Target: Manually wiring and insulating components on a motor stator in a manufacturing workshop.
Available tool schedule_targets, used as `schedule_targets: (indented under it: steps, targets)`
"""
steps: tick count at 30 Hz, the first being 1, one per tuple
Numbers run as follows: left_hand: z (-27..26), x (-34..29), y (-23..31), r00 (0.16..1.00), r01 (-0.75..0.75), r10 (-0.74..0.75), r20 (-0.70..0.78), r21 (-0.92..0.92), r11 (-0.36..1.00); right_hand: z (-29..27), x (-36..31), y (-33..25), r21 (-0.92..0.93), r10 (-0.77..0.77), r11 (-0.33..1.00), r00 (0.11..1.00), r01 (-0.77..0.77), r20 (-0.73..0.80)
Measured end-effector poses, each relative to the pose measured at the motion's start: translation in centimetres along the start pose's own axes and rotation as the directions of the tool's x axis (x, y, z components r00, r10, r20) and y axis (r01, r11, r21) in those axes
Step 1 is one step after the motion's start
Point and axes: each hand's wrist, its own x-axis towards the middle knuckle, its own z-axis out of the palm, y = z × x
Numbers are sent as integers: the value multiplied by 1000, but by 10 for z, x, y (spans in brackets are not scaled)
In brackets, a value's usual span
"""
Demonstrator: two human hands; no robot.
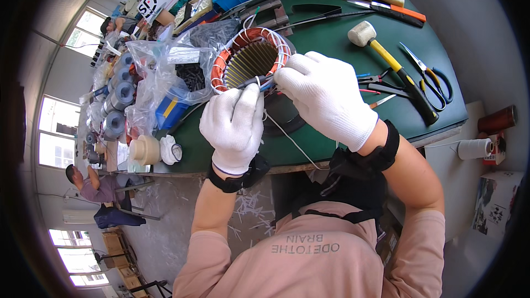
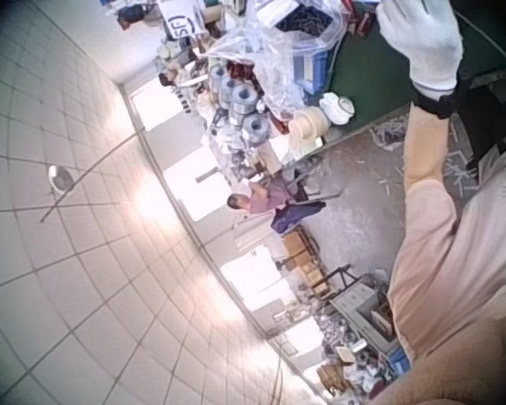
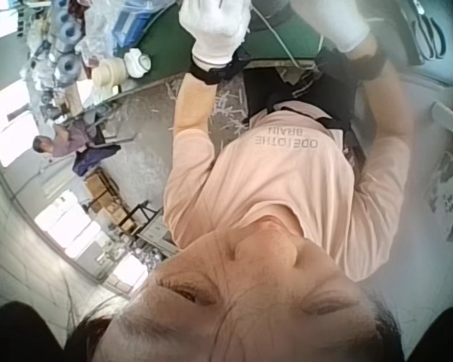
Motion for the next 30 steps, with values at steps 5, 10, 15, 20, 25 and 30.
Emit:
schedule_targets:
  steps: [5, 10, 15, 20, 25, 30]
  targets:
    - [-3, 3, 8, 997, 55, -55, 50, -15, 998, 2, -2, 1, 56, 7, 998, 1000, -7, -15]
    - [0, -6, 32, 946, 296, -277, 170, -100, 950, 3, -13, 4, -55, -41, 997, 996, 46, 78]
    - [1, 1, 31, 834, 552, -504, 226, -353, 755, 2, -9, 3, -80, -79, 993, 996, 81, 31]
    - [-8, 13, 25, 742, 669, -580, 335, -411, 619, 0, -2, 2, -136, -151, 980, 988, 146, -23]
    - [-12, 20, 19, 670, 741, -606, 429, -330, 585, 4, -3, 8, -132, -133, 984, 987, 120, -95]
    - [-14, 25, 17, 620, 783, -613, 490, -343, 518, 7, -4, 7, -111, -112, 989, 986, 99, -124]
